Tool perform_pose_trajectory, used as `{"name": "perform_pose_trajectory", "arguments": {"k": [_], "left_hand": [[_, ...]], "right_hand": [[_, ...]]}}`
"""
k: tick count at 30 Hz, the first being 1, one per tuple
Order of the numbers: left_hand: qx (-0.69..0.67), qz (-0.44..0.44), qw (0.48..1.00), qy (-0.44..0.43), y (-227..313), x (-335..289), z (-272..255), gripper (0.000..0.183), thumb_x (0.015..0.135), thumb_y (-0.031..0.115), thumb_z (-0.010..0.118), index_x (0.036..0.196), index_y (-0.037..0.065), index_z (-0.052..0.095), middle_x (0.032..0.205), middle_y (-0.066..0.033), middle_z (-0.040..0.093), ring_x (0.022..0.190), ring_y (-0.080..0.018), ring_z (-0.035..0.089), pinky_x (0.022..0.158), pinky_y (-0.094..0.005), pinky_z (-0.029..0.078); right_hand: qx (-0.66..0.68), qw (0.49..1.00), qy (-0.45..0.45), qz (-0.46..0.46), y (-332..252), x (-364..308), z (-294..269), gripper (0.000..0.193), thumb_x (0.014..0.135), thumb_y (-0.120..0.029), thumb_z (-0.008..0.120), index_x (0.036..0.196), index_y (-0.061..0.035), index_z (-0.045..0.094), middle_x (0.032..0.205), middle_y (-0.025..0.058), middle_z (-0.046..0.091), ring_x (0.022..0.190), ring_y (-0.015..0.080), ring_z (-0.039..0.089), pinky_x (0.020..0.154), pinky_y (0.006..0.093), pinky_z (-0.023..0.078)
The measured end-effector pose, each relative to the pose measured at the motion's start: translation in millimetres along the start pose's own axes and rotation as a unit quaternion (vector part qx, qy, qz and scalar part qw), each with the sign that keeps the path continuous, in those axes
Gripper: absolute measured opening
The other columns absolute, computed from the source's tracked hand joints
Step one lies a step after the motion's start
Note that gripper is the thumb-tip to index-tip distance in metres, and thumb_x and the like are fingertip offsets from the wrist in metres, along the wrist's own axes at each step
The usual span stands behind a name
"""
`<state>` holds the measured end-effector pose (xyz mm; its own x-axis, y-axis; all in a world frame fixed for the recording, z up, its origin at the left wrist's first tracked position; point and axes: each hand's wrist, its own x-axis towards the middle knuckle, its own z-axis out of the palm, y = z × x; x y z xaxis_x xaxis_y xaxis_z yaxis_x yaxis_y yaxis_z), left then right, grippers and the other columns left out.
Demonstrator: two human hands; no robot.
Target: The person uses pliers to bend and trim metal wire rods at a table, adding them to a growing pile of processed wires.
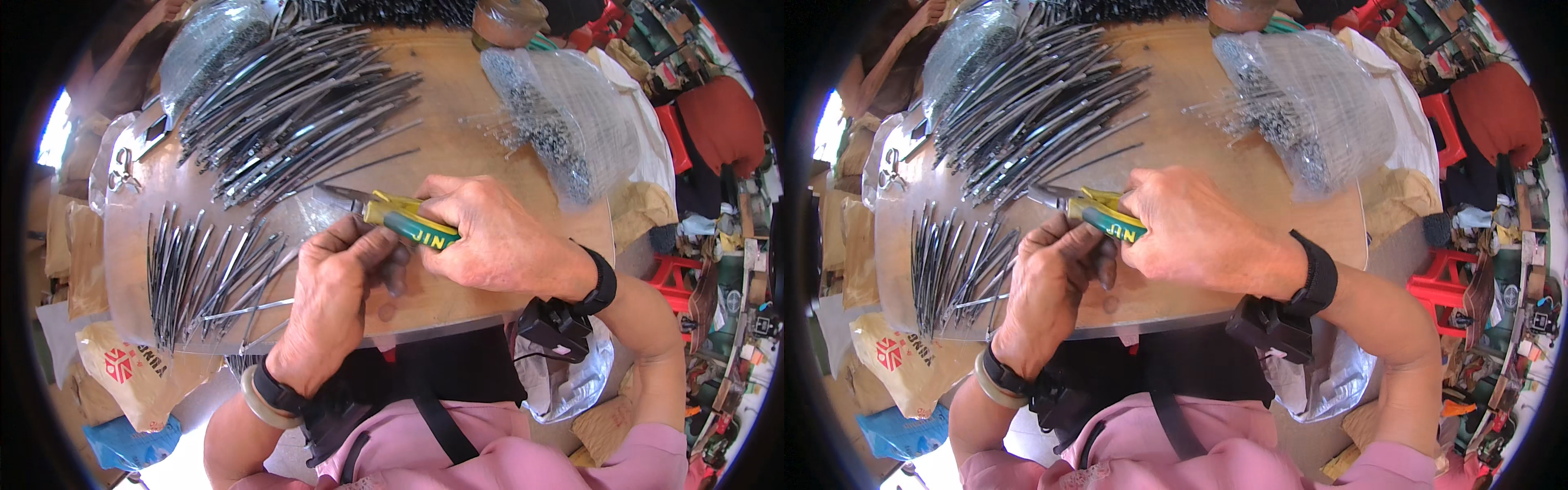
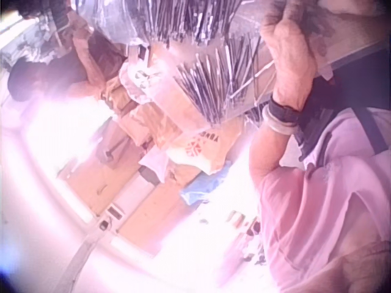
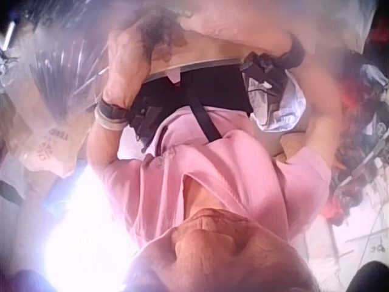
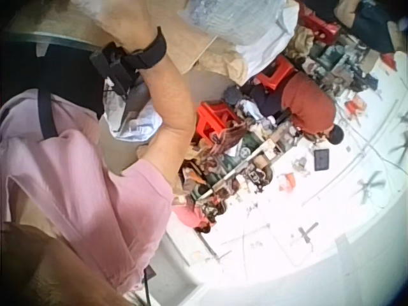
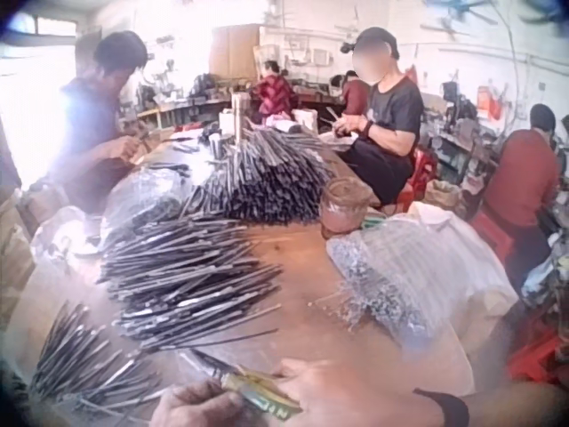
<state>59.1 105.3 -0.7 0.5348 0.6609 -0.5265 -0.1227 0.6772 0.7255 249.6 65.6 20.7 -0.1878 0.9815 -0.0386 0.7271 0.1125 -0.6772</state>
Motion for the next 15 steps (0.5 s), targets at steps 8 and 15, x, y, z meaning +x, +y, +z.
{"name": "perform_pose_trajectory", "arguments": {"k": [8,15], "left_hand": [[-0.069,0.04,0.996,0.048,-8.3,-10.5,-9.3,0.018,0.093,0.013,0.06,0.103,-0.003,0.061,0.079,-0.0119,0.064,0.056,-0.0184,0.059,0.046,-0.0291,0.046],[-0.078,0.033,0.996,0.022,-14.0,-9.2,0.7,0.02,0.094,0.014,0.06,0.105,-0.002,0.06,0.081,-0.0113,0.065,0.057,-0.017,0.06,0.046,-0.0258,0.042]], "right_hand": [[0.171,0.97,0.14,0.103,10.5,-74.4,13.4,0.022,0.078,-0.015,0.076,0.091,0.0016,0.069,0.093,0.012,0.063,0.081,0.0222,0.064,0.07,0.0305,0.049],[0.142,0.954,0.251,0.083,4.0,-80.7,40.0,0.015,0.075,-0.004,0.074,0.089,-0.0002,0.069,0.095,0.0127,0.062,0.077,0.0239,0.063,0.068,0.031,0.048]]}}
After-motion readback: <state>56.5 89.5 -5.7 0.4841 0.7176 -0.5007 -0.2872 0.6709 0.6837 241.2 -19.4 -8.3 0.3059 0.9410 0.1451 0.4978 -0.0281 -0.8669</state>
